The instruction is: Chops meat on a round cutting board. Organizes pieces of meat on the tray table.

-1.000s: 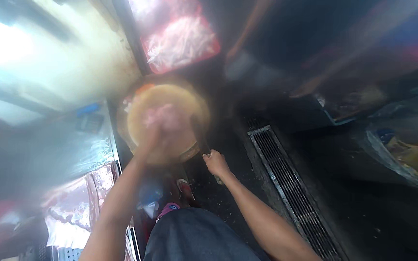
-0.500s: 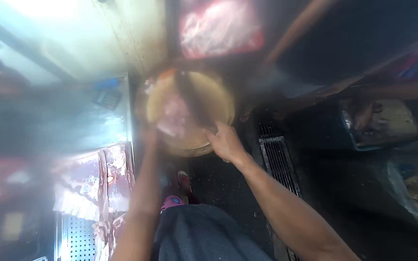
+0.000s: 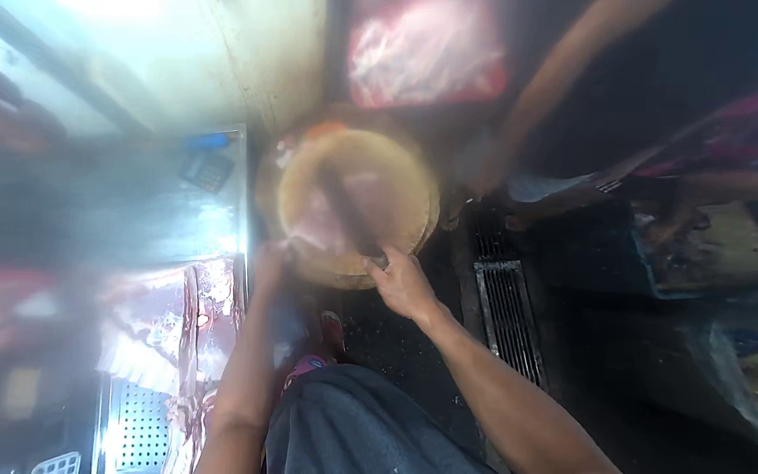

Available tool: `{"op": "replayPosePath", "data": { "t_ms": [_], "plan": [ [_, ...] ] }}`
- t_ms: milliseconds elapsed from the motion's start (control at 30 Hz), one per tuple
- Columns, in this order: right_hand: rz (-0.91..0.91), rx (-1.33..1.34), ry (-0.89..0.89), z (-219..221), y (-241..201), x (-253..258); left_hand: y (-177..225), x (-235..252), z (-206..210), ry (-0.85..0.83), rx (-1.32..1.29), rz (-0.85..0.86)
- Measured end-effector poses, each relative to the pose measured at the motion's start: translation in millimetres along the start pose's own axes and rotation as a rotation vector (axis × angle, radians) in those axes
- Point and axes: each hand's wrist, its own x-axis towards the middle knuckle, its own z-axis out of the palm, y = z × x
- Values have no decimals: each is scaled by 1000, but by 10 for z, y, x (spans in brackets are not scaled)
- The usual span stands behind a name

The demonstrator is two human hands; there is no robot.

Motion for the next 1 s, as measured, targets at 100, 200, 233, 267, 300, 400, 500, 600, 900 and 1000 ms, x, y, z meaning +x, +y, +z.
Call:
{"op": "replayPosePath", "data": {
  "t_ms": [100, 200, 233, 267, 300, 400, 500, 600, 900, 1000],
  "plan": [
    [-51, -56, -57, 315, -244, 78, -40, -34, 60, 42, -25, 12],
    [14, -207, -211, 778, -312, 309, -130, -95, 126, 46, -42, 57],
    [49, -266, -259, 932, -269, 404, -154, -93, 138, 65, 13, 65],
    [79, -312, -290, 1046, -222, 480, -165, -87, 137, 99, 72, 63],
    [95, -333, -310, 1104, -189, 521, -139, -97, 115, 138, 104, 62],
    [115, -216, -341, 1046, 7, 465, 136, -327, -1, 263, 140, 103],
    [131, -33, -232, 791, 229, 266, 731, -467, 145, 275, 53, 228],
    [160, 33, -78, 456, 300, 43, 1041, -271, 420, 3, 135, 331],
    [-437, 86, 415, -609, -418, -159, 237, -352, 370, 57, 485, 106],
    [-619, 269, 527, -490, -595, -68, 254, -440, 647, 20, 528, 181]
  ]
}}
